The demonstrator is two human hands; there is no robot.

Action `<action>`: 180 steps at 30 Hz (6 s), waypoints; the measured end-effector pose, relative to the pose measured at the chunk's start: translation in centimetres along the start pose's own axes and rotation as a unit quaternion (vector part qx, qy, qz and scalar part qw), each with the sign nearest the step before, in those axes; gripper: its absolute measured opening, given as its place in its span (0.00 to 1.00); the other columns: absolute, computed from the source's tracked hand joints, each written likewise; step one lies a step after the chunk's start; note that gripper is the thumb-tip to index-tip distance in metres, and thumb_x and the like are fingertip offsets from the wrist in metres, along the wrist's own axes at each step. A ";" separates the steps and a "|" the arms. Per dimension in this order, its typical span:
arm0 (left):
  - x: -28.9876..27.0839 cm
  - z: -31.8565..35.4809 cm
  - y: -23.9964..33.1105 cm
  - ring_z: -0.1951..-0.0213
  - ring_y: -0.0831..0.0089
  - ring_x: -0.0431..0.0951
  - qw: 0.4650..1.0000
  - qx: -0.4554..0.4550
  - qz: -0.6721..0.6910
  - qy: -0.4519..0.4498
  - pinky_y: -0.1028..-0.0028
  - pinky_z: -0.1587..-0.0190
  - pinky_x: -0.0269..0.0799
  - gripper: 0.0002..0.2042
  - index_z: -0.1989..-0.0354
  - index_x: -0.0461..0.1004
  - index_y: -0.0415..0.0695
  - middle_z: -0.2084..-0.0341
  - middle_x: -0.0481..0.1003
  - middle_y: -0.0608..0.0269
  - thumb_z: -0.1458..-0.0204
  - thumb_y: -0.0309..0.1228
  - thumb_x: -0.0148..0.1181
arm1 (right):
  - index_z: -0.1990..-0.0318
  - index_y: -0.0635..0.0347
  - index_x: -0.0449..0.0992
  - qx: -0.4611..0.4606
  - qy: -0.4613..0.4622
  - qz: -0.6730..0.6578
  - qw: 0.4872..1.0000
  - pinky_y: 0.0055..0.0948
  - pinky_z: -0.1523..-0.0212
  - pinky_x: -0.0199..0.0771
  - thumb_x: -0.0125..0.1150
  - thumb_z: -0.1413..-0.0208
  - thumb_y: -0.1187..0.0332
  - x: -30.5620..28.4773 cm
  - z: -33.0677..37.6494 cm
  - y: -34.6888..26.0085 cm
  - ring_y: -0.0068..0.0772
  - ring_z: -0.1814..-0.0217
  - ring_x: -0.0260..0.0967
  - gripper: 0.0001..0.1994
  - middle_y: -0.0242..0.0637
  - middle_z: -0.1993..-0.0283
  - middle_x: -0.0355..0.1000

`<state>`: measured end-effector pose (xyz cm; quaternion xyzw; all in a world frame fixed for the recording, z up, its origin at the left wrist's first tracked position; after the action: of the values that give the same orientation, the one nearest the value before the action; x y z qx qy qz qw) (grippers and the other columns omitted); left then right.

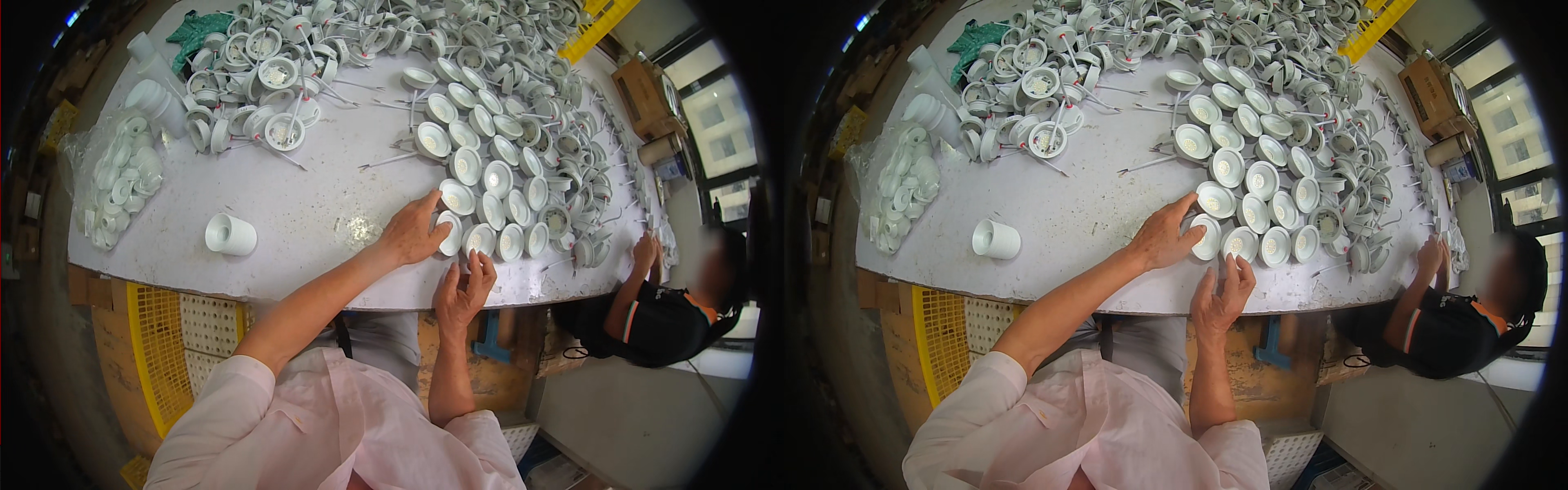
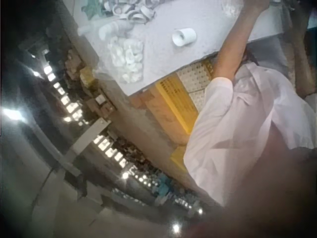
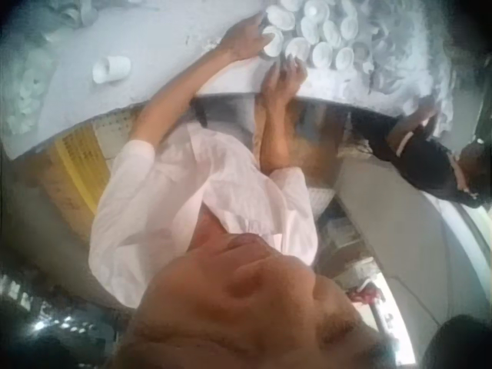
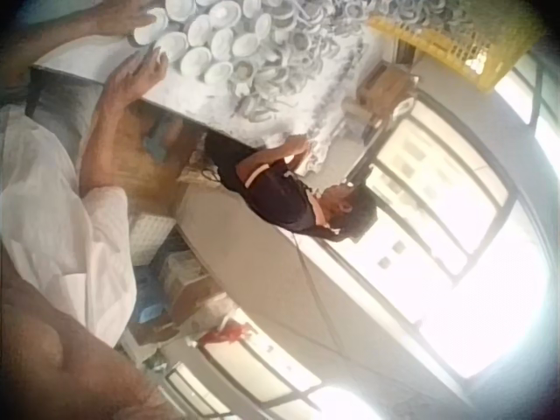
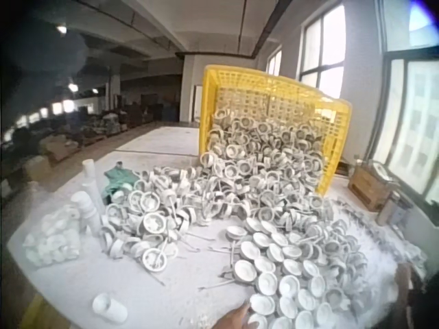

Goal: The person assembles LED light fixtures by fitting circular LED plates and plastic covers into housings by hand.

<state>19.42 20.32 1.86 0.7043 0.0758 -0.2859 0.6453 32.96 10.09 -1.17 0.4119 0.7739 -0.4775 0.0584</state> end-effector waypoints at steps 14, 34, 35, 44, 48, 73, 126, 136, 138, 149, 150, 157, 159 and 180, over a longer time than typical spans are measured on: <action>1.7 -0.4 0.1 0.48 0.47 0.72 0.999 0.035 0.028 -0.010 0.60 0.45 0.66 0.31 0.38 0.56 0.30 0.50 0.70 0.35 0.47 0.37 0.56 | 0.47 0.64 0.71 0.038 0.002 -0.001 0.999 0.24 0.62 0.71 0.56 0.47 0.80 -0.2 0.1 0.1 0.30 0.56 0.66 0.18 0.42 0.47 0.63; -7.9 17.7 -4.3 0.60 0.62 0.80 0.966 0.051 0.067 0.246 0.69 0.56 0.75 0.14 0.53 0.73 0.36 0.55 0.77 0.51 0.49 0.23 0.57 | 0.55 0.66 0.75 -0.052 -0.189 -0.203 0.959 0.27 0.68 0.71 0.62 0.52 0.80 9.2 -3.4 -11.8 0.32 0.68 0.70 0.15 0.44 0.59 0.73; -8.1 18.7 -4.7 0.60 0.62 0.80 0.964 0.050 0.064 0.253 0.69 0.56 0.75 0.14 0.53 0.73 0.36 0.55 0.77 0.51 0.49 0.23 0.57 | 0.55 0.65 0.76 -0.039 -0.215 -0.207 0.954 0.27 0.68 0.72 0.63 0.52 0.78 11.7 -4.0 -12.6 0.33 0.68 0.71 0.15 0.43 0.59 0.73; -9.4 22.6 -6.4 0.68 0.76 0.79 0.955 0.012 0.095 0.280 0.77 0.63 0.75 0.11 0.56 0.75 0.37 0.57 0.79 0.53 0.49 0.20 0.56 | 0.57 0.62 0.78 0.058 -0.242 -0.115 0.962 0.37 0.61 0.72 0.66 0.52 0.60 26.6 -10.4 -13.8 0.41 0.64 0.74 0.18 0.43 0.57 0.75; -9.7 23.5 -6.7 0.66 0.76 0.79 0.957 -0.010 0.099 0.271 0.77 0.62 0.75 0.10 0.58 0.76 0.37 0.56 0.78 0.53 0.48 0.20 0.55 | 0.62 0.60 0.79 0.001 -0.107 -0.072 0.992 0.38 0.59 0.72 0.64 0.51 0.56 27.8 -13.2 -15.0 0.42 0.63 0.75 0.17 0.44 0.64 0.77; -12.0 21.8 -4.7 0.56 0.75 0.78 0.955 -0.052 0.171 0.235 0.75 0.52 0.72 0.11 0.56 0.76 0.35 0.56 0.78 0.54 0.44 0.25 0.54 | 0.68 0.66 0.74 0.072 -0.185 -0.330 0.923 0.21 0.74 0.63 0.59 0.45 0.68 25.3 -13.2 -16.9 0.17 0.77 0.61 0.09 0.29 0.77 0.68; -13.1 22.6 -8.2 0.70 0.82 0.72 0.901 -0.137 0.328 0.247 0.80 0.66 0.71 0.14 0.50 0.68 0.35 0.64 0.74 0.65 0.44 0.26 0.56 | 0.61 0.66 0.77 0.099 -0.379 -0.263 0.882 0.22 0.69 0.67 0.65 0.49 0.71 13.9 1.1 -17.6 0.19 0.71 0.66 0.10 0.31 0.73 0.72; -11.8 28.7 -9.5 0.75 0.82 0.71 0.864 -0.145 0.410 0.252 0.81 0.71 0.67 0.09 0.58 0.71 0.36 0.74 0.73 0.66 0.45 0.26 0.57 | 0.47 0.65 0.72 -0.262 -0.418 -0.158 0.856 0.42 0.41 0.64 0.71 0.59 0.52 18.5 -1.7 -23.6 0.49 0.39 0.59 0.34 0.47 0.43 0.64; -11.5 28.8 -9.5 0.75 0.83 0.70 0.866 -0.147 0.408 0.250 0.81 0.70 0.67 0.08 0.59 0.71 0.37 0.74 0.73 0.67 0.45 0.26 0.57 | 0.48 0.62 0.73 -0.305 -0.446 -0.080 0.838 0.40 0.42 0.65 0.71 0.59 0.51 19.1 -1.7 -24.5 0.48 0.41 0.61 0.32 0.44 0.43 0.65; -11.9 28.7 -9.1 0.75 0.83 0.70 0.869 -0.145 0.400 0.254 0.82 0.71 0.67 0.08 0.60 0.73 0.36 0.73 0.74 0.65 0.45 0.26 0.58 | 0.50 0.63 0.74 -0.287 -0.505 -0.098 0.808 0.40 0.41 0.64 0.70 0.58 0.53 19.2 -1.3 -24.8 0.47 0.40 0.61 0.30 0.45 0.45 0.68; -11.8 28.9 -9.1 0.75 0.83 0.70 0.867 -0.150 0.398 0.260 0.82 0.71 0.67 0.08 0.60 0.73 0.36 0.73 0.74 0.65 0.45 0.26 0.58 | 0.50 0.63 0.74 -0.287 -0.510 -0.103 0.804 0.40 0.41 0.64 0.70 0.58 0.53 19.3 -1.1 -24.9 0.47 0.40 0.61 0.30 0.45 0.45 0.68; -11.2 27.6 -9.3 0.74 0.85 0.69 0.866 -0.159 0.405 0.247 0.82 0.71 0.67 0.10 0.57 0.73 0.37 0.72 0.74 0.68 0.46 0.27 0.59 | 0.49 0.60 0.72 -0.271 -0.431 -0.226 0.830 0.40 0.44 0.67 0.74 0.62 0.66 18.7 -2.2 -23.5 0.48 0.43 0.64 0.28 0.46 0.47 0.69; -10.9 27.1 -9.3 0.74 0.85 0.69 0.852 -0.154 0.443 0.234 0.82 0.71 0.67 0.10 0.57 0.73 0.37 0.71 0.74 0.69 0.45 0.28 0.60 | 0.50 0.60 0.73 -0.275 -0.426 -0.228 0.831 0.39 0.46 0.68 0.74 0.62 0.68 18.4 -2.3 -23.5 0.47 0.45 0.66 0.27 0.44 0.48 0.70; -12.3 23.7 -7.9 0.75 0.84 0.67 0.851 -0.118 0.456 0.233 0.82 0.74 0.65 0.15 0.51 0.69 0.34 0.67 0.73 0.62 0.42 0.31 0.56 | 0.52 0.62 0.75 -0.205 -0.419 -0.257 0.846 0.36 0.49 0.72 0.74 0.66 0.73 10.8 -1.6 -18.3 0.44 0.49 0.70 0.27 0.44 0.51 0.72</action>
<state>-1.75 2.24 1.09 0.6242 -0.0730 0.2243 0.7448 13.74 13.83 7.07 -0.0622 0.8341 -0.4335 0.3354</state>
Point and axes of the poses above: each hand's wrist, its own z-axis away from the middle knuckle, its own x-axis out of the palm, y = z × x, the point moved 2 cm from there along -z, towards the middle knuckle
